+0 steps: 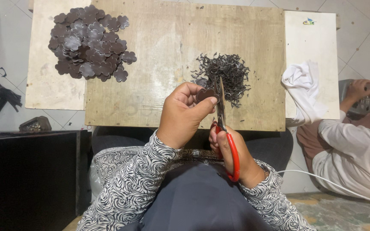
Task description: The person sits on the floor and uses red-handled scissors to trim the edges of dark brown flower-shaped pieces. They hold each piece in the left hand and cut with the right hand, placing finished pieces into a pile on the left and scraps in the center.
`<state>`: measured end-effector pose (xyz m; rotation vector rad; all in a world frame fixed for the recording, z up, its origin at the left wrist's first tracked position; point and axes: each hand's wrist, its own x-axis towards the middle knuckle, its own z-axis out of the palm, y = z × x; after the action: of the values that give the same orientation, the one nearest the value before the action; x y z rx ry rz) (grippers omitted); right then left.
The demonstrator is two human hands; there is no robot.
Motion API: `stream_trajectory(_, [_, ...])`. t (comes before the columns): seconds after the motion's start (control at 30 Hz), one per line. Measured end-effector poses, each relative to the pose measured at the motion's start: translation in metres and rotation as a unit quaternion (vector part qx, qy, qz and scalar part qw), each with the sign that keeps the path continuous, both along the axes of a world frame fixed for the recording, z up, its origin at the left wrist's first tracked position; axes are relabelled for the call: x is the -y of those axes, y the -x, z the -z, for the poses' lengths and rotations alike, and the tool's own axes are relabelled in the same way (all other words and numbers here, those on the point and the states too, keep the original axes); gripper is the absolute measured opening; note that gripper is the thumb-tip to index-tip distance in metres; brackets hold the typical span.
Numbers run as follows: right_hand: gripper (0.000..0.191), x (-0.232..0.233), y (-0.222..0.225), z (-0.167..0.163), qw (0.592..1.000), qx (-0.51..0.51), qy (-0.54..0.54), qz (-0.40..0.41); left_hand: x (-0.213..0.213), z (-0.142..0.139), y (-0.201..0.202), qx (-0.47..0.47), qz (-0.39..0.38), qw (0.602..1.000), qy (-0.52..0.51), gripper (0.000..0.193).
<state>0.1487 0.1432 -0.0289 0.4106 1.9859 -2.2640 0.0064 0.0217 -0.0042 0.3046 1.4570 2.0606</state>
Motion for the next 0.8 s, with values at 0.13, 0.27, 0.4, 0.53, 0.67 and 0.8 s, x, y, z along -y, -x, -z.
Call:
stream_trajectory(0.13, [0.058,-0.0004,0.0002,0.0025,1.000,-0.008,0.012,0.001,0.0004,0.0027,0.0007,0.006,-0.001,1.000,-0.011,0.016])
stream_trajectory(0.27, [0.058,-0.0014,0.0001,0.0033,1.000,0.002,0.006,0.007,0.0014,0.0048,0.0026,0.009,0.000,1.000,-0.019,0.016])
stream_trajectory(0.4, [0.057,-0.0006,0.0001,0.0025,1.000,0.011,0.011,0.007,0.0019,0.0050,0.0040,0.025,0.004,0.999,-0.026,0.015])
stream_trajectory(0.53, [0.056,-0.0014,0.0009,0.0018,1.000,-0.012,0.017,-0.011,0.0019,0.0039,0.0040,0.028,0.006,0.999,-0.022,0.015])
stream_trajectory(0.67, [0.055,-0.0033,-0.0004,0.0017,0.999,-0.024,0.012,-0.018,0.0034,0.0025,0.0044,0.021,0.009,1.000,-0.002,0.014])
stream_trajectory(0.8, [0.052,-0.0034,0.0000,0.0046,1.000,0.002,0.019,-0.001,0.0042,0.0028,0.0049,0.024,0.008,1.000,-0.006,0.014])
